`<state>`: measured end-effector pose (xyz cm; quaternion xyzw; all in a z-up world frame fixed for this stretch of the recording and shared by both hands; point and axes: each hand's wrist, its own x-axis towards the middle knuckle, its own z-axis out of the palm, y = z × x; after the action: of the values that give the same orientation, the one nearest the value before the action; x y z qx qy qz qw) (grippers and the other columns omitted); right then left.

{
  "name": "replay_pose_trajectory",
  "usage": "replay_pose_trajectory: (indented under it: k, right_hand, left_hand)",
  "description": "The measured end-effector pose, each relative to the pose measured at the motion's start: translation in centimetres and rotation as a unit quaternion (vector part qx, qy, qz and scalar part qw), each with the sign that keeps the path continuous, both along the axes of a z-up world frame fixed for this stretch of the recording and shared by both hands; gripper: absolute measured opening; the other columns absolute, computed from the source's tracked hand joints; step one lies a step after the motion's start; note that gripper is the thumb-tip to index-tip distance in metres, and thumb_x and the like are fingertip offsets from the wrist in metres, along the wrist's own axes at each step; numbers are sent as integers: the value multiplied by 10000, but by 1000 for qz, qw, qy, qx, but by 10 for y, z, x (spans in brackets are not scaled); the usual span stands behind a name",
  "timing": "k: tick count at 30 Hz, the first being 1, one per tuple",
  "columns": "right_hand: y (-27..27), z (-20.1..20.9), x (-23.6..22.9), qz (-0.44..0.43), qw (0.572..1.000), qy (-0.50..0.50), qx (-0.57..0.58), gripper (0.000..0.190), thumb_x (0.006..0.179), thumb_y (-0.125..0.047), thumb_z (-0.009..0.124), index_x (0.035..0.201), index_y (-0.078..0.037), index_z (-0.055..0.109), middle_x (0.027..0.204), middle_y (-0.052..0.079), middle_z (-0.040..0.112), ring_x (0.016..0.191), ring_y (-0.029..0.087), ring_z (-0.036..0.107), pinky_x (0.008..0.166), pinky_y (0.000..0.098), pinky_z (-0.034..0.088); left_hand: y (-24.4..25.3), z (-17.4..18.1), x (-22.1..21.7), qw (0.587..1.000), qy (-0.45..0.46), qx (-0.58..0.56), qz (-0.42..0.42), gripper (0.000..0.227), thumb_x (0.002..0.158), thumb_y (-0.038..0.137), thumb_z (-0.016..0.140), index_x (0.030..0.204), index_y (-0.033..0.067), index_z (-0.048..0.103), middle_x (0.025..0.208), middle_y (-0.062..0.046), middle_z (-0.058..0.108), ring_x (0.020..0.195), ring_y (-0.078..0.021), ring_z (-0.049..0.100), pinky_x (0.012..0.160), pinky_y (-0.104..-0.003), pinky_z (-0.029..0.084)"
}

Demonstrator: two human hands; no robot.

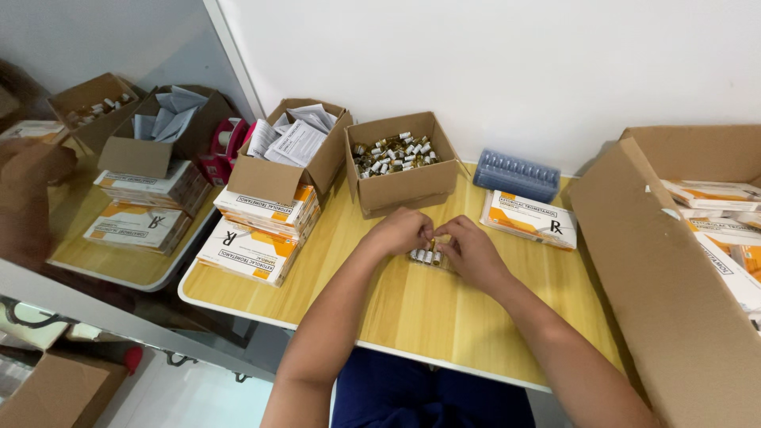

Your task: The person places small vials into a blister pack, inserts a folded paper leaflet, and closes the cardboard box. The person repeats this process for multiple units, placing finished boxes into a larger shipping carton.

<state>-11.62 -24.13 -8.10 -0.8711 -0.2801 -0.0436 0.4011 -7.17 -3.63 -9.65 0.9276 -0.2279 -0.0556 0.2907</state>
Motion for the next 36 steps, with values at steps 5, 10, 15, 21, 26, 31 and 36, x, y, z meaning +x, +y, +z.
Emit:
replay_pose_trajectory:
  k: [5,10,15,21,26,31,36]
  right_hand:
    - [-1,9,-15,36,999,18,-25,176,792,-113,811,920,-29,723,952,88,686,758,230,713,707,340,579]
    - [0,3,-12,20,997,-41,-66,120,774,-116,811,842,-34,755,927,89,724,785,279,706,730,376,562]
    - [-1,6,-13,35,997,-47,-57,107,809,-129,798,862,-43,764,947,100,712,833,304,696,765,391,559]
    - [-1,11,-21,34,996,-87,-5,123,852,-106,756,932,-18,726,1053,123,687,903,324,689,777,403,564]
    - [-2,14,-20,38,992,-122,-6,115,859,-96,746,935,-11,730,1043,132,693,925,336,692,788,414,560]
    - [-5,15,-21,37,991,-125,-23,116,868,-106,740,938,-14,733,1037,126,704,907,332,695,788,410,561]
    - [-4,17,-23,35,991,-122,-30,118,866,-112,741,943,-23,741,1038,122,706,907,334,695,786,409,561]
  left_hand:
    - [-1,1,0,1000,4,10,6,221,736,103,822,945,66,759,932,-119,763,906,-264,735,793,-382,572]
    - [-5,16,-10,1000,-8,-1,15,178,772,106,794,939,55,757,935,-127,763,902,-270,737,798,-386,574]
    - [3,63,-7,986,-88,-98,101,127,875,183,719,961,97,755,966,-108,765,882,-241,741,821,-381,568]
    - [55,101,64,928,-148,234,249,201,923,79,609,1009,72,791,1072,-176,753,1025,-349,728,833,-465,588]
    - [53,71,115,899,-107,365,216,266,942,125,573,1091,104,792,1166,-125,745,1075,-303,727,821,-429,596]
    - [59,55,129,907,-97,351,210,278,961,132,560,1121,96,785,1185,-135,742,1081,-317,719,827,-450,593]
    - [61,60,117,917,-111,327,202,245,913,124,614,1072,87,796,1146,-149,759,1077,-321,731,846,-447,598]
